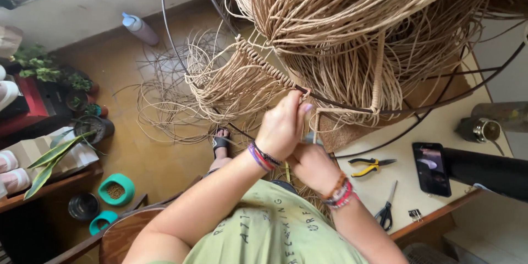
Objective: Weaving and knotting natural fiber strands onto a frame to create a decorative object
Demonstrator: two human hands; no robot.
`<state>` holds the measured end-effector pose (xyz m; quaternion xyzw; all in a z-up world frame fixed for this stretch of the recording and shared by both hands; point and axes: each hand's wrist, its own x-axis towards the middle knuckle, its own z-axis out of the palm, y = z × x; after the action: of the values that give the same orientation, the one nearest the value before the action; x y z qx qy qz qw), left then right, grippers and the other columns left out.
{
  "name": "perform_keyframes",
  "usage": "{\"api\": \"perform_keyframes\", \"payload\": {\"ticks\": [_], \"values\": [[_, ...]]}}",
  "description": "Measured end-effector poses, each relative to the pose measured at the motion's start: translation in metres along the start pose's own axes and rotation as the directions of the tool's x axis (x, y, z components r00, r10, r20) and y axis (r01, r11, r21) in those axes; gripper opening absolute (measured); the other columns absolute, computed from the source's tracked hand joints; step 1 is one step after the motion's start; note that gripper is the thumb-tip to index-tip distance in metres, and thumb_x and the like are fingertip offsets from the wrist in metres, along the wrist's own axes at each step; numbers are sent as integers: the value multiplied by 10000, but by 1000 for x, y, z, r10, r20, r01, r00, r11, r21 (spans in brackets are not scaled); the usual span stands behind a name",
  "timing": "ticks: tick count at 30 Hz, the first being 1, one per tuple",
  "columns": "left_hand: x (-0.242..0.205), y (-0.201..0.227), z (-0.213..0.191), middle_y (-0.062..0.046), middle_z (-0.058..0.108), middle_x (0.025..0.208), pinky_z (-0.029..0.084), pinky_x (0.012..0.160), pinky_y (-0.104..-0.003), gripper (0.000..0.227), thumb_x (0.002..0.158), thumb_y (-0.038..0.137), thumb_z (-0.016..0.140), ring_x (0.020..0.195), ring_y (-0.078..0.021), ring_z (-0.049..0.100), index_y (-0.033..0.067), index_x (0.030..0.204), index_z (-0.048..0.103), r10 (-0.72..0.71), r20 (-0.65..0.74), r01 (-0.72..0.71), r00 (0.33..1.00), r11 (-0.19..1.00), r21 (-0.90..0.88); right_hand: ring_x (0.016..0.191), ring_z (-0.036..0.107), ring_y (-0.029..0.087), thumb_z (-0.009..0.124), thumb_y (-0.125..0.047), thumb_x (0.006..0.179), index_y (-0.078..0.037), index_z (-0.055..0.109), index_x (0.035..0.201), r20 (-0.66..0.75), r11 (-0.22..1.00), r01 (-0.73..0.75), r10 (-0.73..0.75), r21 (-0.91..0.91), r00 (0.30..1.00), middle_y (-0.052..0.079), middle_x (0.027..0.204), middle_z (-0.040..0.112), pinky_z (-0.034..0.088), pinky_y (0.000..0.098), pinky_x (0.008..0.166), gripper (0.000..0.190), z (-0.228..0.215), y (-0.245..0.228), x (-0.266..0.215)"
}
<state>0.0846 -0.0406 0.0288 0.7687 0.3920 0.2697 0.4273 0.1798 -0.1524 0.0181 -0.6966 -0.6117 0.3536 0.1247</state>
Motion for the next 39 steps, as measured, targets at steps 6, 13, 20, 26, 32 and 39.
{"api": "perform_keyframes", "payload": {"ticks": [6,13,20,26,32,39], "values": [[10,-34,11,-12,640,733,572,582,-397,172,1037,358,553,686,-293,713,208,1005,630,235,-195,-182,952,950,253,940,644,233,587,-84,1011,-63,733,1076,-695,968,204,-248,-147,675,63,992,690,522,348,887,161,-76,-35,3],[6,-9,10,-110,671,638,557,639,-392,275,1020,267,622,723,-351,716,146,775,657,-124,-184,54,975,937,-346,1064,665,246,675,-206,999,-134,743,1172,-578,924,195,-360,-328,732,28,1083,677,499,405,938,199,-91,-22,40],[-2,-27,-22,-103,728,758,540,807,-405,388,1074,290,488,812,-252,682,130,846,759,-247,4,224,969,873,-434,932,694,242,705,-154,979,-135,775,1113,-561,928,186,-346,-323,752,30,985,697,573,386,815,152,-89,-34,61],[-48,-90,-85,-104,770,831,535,816,-504,422,996,504,553,918,-381,714,176,883,794,-490,6,481,871,857,184,587,637,240,597,-384,1049,-274,756,1238,-497,924,81,-273,-374,824,13,714,604,533,380,573,271,-98,-43,59],[-56,-103,-187,27,688,645,528,757,-339,434,938,653,703,737,-227,714,280,718,727,-94,-297,291,950,611,736,483,576,224,478,-448,1083,-285,700,1365,-455,908,66,-269,-414,849,18,637,585,468,342,495,394,-101,-48,60],[-25,-98,-171,46,696,920,370,923,-437,486,618,542,871,988,-202,644,278,986,695,157,53,-142,986,634,760,1277,561,312,563,-217,1054,-92,643,1428,-681,888,58,-389,-455,620,122,1301,636,344,491,1134,403,-53,-29,40]]}}
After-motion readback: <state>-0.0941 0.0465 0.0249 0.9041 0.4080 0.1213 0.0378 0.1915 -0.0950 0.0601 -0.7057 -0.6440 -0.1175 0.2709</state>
